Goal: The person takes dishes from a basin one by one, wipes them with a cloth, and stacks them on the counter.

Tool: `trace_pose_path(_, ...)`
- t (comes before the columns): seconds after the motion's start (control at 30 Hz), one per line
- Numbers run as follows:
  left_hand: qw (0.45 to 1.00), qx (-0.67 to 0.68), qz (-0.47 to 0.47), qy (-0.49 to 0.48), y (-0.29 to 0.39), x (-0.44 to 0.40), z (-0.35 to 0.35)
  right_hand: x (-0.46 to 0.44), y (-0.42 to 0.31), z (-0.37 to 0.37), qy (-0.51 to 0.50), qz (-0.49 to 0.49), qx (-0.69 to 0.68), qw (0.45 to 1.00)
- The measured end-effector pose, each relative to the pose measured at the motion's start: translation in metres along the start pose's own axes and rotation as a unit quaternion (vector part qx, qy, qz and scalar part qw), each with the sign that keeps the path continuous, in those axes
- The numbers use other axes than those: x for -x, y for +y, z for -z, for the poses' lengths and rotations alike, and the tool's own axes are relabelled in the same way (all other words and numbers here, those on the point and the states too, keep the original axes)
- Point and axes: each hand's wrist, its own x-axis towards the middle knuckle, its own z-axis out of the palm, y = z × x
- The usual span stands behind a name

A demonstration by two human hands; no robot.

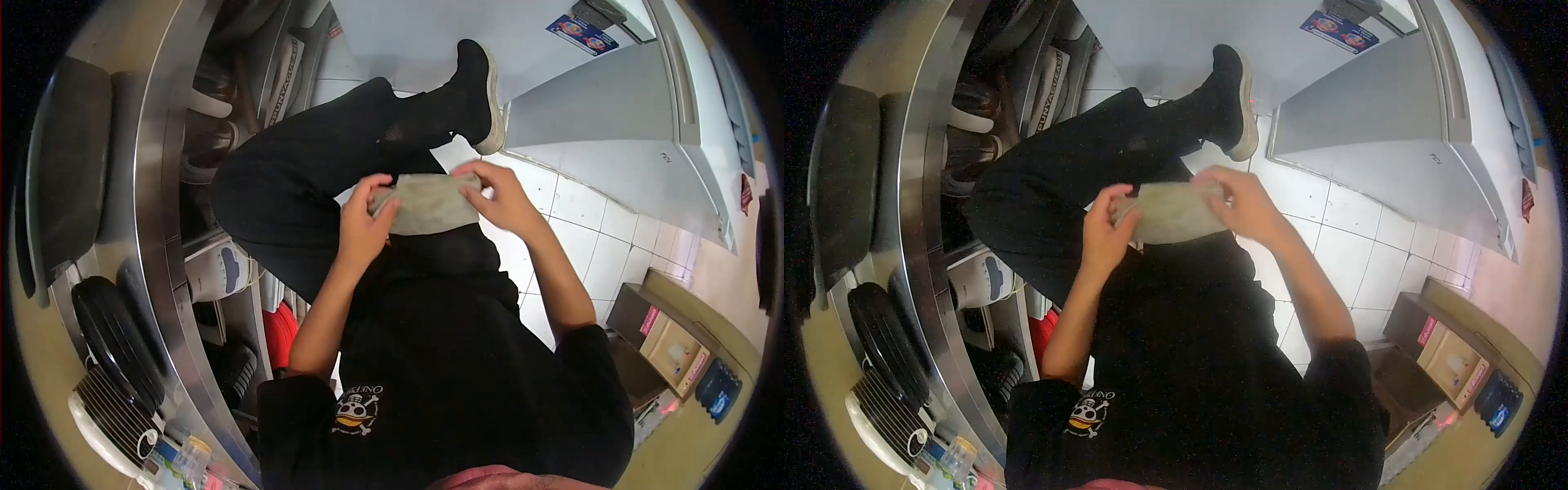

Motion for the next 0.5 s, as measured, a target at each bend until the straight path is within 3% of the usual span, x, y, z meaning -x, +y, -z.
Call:
trace_pose_path(0.03,1.000,0.000,-0.003,0.003,-0.005,-0.001,-0.003,-0.011,0.015,-0.007,0.016,-0.024,0.028,0.999)
trace_pose_path(0.1,0.949,-0.259,-0.137,0.116,-0.020,-0.006,-0.011,-0.019,0.037,-0.019,0.031,-0.044,0.057,0.997)
trace_pose_path(0.17,0.946,-0.271,-0.130,0.125,-0.014,0.014,-0.022,-0.011,0.047,-0.032,0.189,0.074,0.142,0.969)
trace_pose_path(0.2,0.932,-0.304,-0.138,0.145,-0.013,0.024,-0.028,-0.004,0.044,-0.037,0.232,0.047,0.143,0.961)
trace_pose_path(0.23,0.916,-0.336,-0.146,0.163,-0.013,0.032,-0.030,0.001,0.045,-0.037,0.230,0.046,0.143,0.962)
trace_pose_path(0.27,0.933,-0.301,-0.147,0.132,-0.024,0.034,-0.030,0.008,0.048,-0.035,0.155,-0.105,0.040,0.981)
trace_pose_path(0.3,0.933,-0.301,-0.145,0.129,-0.025,0.034,-0.031,0.014,0.052,-0.033,0.074,-0.254,-0.064,0.962)
trace_pose_path(0.33,0.922,-0.344,-0.146,0.098,-0.025,0.034,-0.034,0.015,0.061,-0.033,0.023,-0.225,-0.116,0.967)
trace_pose_path(0.37,0.908,-0.385,-0.148,0.067,-0.025,0.034,-0.036,0.018,0.066,-0.036,0.023,-0.226,-0.116,0.967)
trace_pose_path(0.43,0.906,-0.397,-0.144,0.041,-0.017,0.032,-0.038,0.017,0.060,-0.041,0.038,-0.213,-0.256,0.942)
trace_pose_path(0.5,0.901,-0.410,-0.139,0.015,-0.007,0.030,-0.036,0.015,0.043,-0.036,0.044,-0.178,-0.255,0.950)
